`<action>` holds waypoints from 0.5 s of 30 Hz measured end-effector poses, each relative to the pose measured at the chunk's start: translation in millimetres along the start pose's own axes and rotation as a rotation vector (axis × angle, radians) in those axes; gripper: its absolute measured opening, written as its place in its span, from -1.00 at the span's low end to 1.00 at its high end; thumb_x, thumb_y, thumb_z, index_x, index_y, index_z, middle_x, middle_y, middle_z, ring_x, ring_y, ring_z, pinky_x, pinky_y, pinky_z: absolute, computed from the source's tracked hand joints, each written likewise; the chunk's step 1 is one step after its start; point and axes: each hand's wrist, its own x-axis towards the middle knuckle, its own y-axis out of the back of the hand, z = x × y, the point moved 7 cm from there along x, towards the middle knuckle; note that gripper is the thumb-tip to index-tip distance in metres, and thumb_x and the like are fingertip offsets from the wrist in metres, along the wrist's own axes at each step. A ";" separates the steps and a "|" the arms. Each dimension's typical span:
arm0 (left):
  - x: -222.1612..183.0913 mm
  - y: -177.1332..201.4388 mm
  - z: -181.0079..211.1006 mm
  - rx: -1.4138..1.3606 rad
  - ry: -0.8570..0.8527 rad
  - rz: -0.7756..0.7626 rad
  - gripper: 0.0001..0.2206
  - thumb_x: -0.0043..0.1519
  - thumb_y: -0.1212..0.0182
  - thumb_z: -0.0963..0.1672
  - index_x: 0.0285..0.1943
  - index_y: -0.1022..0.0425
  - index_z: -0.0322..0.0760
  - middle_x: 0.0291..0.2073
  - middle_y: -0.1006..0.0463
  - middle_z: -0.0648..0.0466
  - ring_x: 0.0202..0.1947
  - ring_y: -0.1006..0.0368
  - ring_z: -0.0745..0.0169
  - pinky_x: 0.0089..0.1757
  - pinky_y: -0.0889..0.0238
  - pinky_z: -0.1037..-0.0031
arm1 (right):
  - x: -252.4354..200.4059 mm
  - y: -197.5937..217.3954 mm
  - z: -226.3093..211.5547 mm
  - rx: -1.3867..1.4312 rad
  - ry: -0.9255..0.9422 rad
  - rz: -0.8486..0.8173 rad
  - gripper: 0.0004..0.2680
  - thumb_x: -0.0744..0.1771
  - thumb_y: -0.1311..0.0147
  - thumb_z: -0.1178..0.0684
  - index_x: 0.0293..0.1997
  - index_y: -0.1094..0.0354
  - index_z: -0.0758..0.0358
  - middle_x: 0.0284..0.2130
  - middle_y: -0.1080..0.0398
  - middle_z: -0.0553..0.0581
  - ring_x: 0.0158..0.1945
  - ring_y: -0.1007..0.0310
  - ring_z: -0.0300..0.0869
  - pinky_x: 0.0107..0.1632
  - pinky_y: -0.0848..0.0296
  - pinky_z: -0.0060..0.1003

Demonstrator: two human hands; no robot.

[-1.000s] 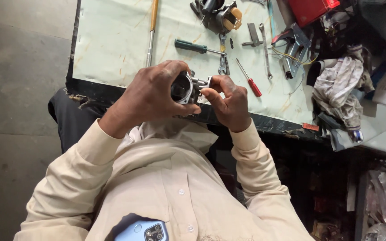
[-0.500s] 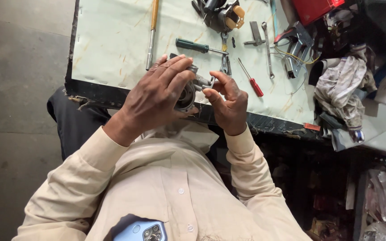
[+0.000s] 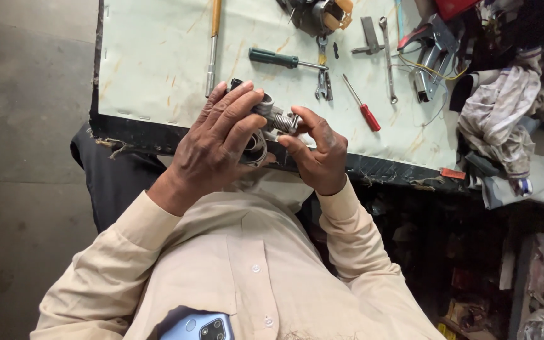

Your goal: The recorder is disassembling and inspecting a motorcycle carburetor on a workbench.

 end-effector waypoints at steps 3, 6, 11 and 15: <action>-0.7 -2.0 1.6 0.018 -0.009 -0.003 -0.53 0.28 -0.46 0.02 0.18 -0.35 -0.28 0.37 -0.32 -0.14 0.46 -0.20 -0.14 0.45 0.04 0.05 | -5.0 -2.0 14.3 0.055 -0.146 -0.026 -0.67 0.37 -0.27 -0.01 0.18 -0.37 0.38 -0.27 -0.51 0.15 -0.24 -0.52 -0.24 -0.14 -0.51 -0.37; -1.1 -3.6 4.1 0.040 -0.015 -0.005 -0.56 0.29 -0.46 0.01 0.16 -0.36 -0.27 0.37 -0.32 -0.13 0.46 -0.20 -0.11 0.46 0.05 0.05 | -11.3 -5.8 30.4 0.217 -0.307 -0.051 -0.67 0.39 -0.21 -0.08 0.14 -0.41 0.40 -0.36 -0.51 0.11 -0.30 -0.47 -0.30 -0.19 -0.47 -0.41; -2.3 -5.2 4.5 0.058 -0.014 -0.008 -0.58 0.30 -0.45 0.00 0.16 -0.37 -0.24 0.38 -0.31 -0.12 0.46 -0.20 -0.08 0.45 0.06 0.06 | -10.4 -5.2 26.4 0.451 -0.352 -0.052 -0.66 0.43 -0.14 -0.11 0.16 -0.41 0.46 -0.26 -0.51 0.11 -0.24 -0.51 -0.30 -0.12 -0.51 -0.42; -3.4 -5.9 4.6 0.056 -0.011 -0.008 -0.58 0.30 -0.45 0.00 0.17 -0.36 -0.22 0.40 -0.30 -0.09 0.47 -0.20 -0.06 0.46 0.08 0.07 | -10.9 -2.2 17.6 0.460 -0.315 -0.050 -0.63 0.45 -0.08 -0.12 0.24 -0.37 0.47 -0.19 -0.50 0.11 -0.17 -0.51 -0.29 -0.05 -0.50 -0.42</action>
